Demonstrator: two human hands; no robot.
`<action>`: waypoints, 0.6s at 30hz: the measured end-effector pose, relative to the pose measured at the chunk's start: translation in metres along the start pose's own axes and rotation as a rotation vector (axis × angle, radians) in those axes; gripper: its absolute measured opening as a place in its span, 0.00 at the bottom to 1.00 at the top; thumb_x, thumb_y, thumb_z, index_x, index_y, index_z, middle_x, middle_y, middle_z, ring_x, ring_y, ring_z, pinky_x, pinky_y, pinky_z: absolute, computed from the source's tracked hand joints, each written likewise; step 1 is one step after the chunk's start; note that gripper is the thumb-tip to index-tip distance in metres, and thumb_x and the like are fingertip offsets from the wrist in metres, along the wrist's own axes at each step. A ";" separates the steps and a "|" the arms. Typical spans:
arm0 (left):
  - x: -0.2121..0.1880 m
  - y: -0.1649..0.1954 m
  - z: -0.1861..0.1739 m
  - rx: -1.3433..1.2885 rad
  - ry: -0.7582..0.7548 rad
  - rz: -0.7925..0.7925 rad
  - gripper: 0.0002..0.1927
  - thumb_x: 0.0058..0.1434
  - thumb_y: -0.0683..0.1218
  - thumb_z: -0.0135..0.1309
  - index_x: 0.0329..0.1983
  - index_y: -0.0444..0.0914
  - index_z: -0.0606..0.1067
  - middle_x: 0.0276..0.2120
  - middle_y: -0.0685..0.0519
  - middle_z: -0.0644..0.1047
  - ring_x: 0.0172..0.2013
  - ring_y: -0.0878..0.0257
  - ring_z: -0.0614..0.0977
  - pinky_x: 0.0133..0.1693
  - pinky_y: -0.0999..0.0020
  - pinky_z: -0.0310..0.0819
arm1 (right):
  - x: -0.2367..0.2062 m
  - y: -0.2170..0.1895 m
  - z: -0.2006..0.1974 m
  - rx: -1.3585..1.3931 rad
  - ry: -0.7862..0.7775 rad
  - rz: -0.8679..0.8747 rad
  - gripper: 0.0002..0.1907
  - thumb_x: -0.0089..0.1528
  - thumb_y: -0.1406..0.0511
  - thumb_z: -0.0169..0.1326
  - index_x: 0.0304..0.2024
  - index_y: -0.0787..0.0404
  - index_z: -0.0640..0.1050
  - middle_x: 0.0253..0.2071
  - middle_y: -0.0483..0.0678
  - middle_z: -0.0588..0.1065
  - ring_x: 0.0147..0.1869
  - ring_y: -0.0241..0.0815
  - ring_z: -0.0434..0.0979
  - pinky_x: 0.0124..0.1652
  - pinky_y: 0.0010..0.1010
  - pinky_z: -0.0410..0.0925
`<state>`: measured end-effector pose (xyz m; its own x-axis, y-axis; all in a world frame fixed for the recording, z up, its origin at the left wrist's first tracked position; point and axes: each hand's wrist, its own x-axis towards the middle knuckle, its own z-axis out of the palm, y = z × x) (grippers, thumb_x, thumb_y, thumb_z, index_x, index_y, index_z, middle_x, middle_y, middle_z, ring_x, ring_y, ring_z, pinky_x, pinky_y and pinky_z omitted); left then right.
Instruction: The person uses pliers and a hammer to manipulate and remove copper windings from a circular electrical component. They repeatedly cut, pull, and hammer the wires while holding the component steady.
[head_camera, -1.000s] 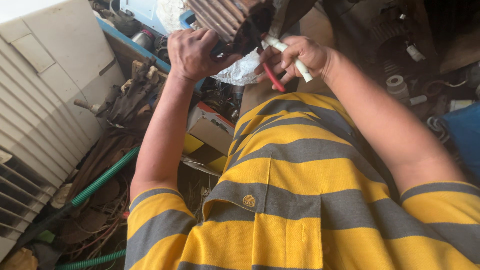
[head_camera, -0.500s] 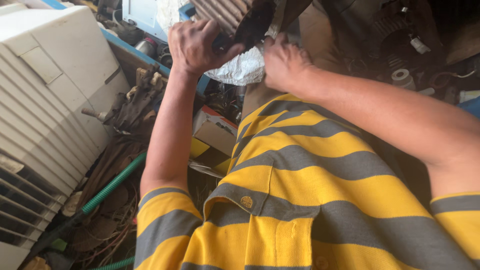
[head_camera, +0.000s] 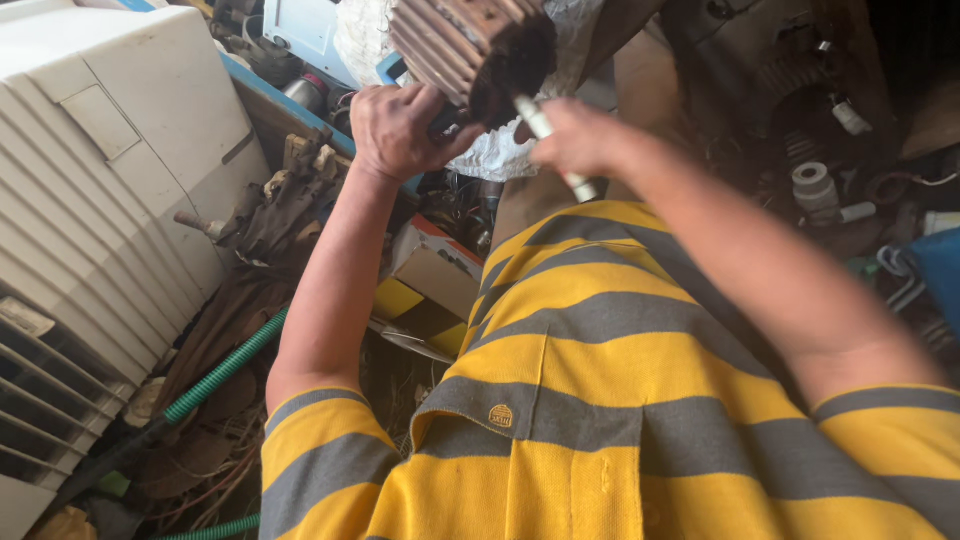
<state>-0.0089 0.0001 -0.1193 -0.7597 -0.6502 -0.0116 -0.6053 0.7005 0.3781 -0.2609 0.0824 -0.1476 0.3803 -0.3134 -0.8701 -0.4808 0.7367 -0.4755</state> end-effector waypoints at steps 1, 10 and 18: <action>0.000 0.001 0.000 0.003 -0.006 0.013 0.27 0.61 0.70 0.66 0.30 0.46 0.73 0.21 0.59 0.73 0.19 0.61 0.76 0.24 0.63 0.67 | -0.006 0.003 -0.010 0.201 -0.071 0.031 0.18 0.56 0.70 0.52 0.46 0.75 0.71 0.43 0.74 0.72 0.44 0.72 0.75 0.40 0.58 0.68; 0.010 0.013 0.006 0.016 0.013 0.070 0.25 0.63 0.70 0.65 0.33 0.47 0.74 0.24 0.61 0.74 0.22 0.64 0.75 0.26 0.64 0.67 | -0.028 0.036 -0.005 1.147 -0.338 -0.111 0.17 0.54 0.72 0.45 0.45 0.67 0.72 0.46 0.58 0.75 0.49 0.53 0.80 0.42 0.46 0.77; 0.033 0.015 0.001 0.059 0.012 0.062 0.25 0.61 0.70 0.66 0.30 0.48 0.74 0.22 0.61 0.73 0.23 0.64 0.77 0.27 0.64 0.69 | -0.008 0.023 0.024 -0.363 0.329 -0.172 0.18 0.56 0.66 0.56 0.45 0.73 0.74 0.43 0.71 0.76 0.46 0.67 0.79 0.43 0.51 0.73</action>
<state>-0.0426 -0.0106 -0.1147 -0.7935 -0.6082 0.0209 -0.5705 0.7553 0.3225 -0.2562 0.1162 -0.1488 0.2370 -0.6264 -0.7426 -0.6984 0.4215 -0.5784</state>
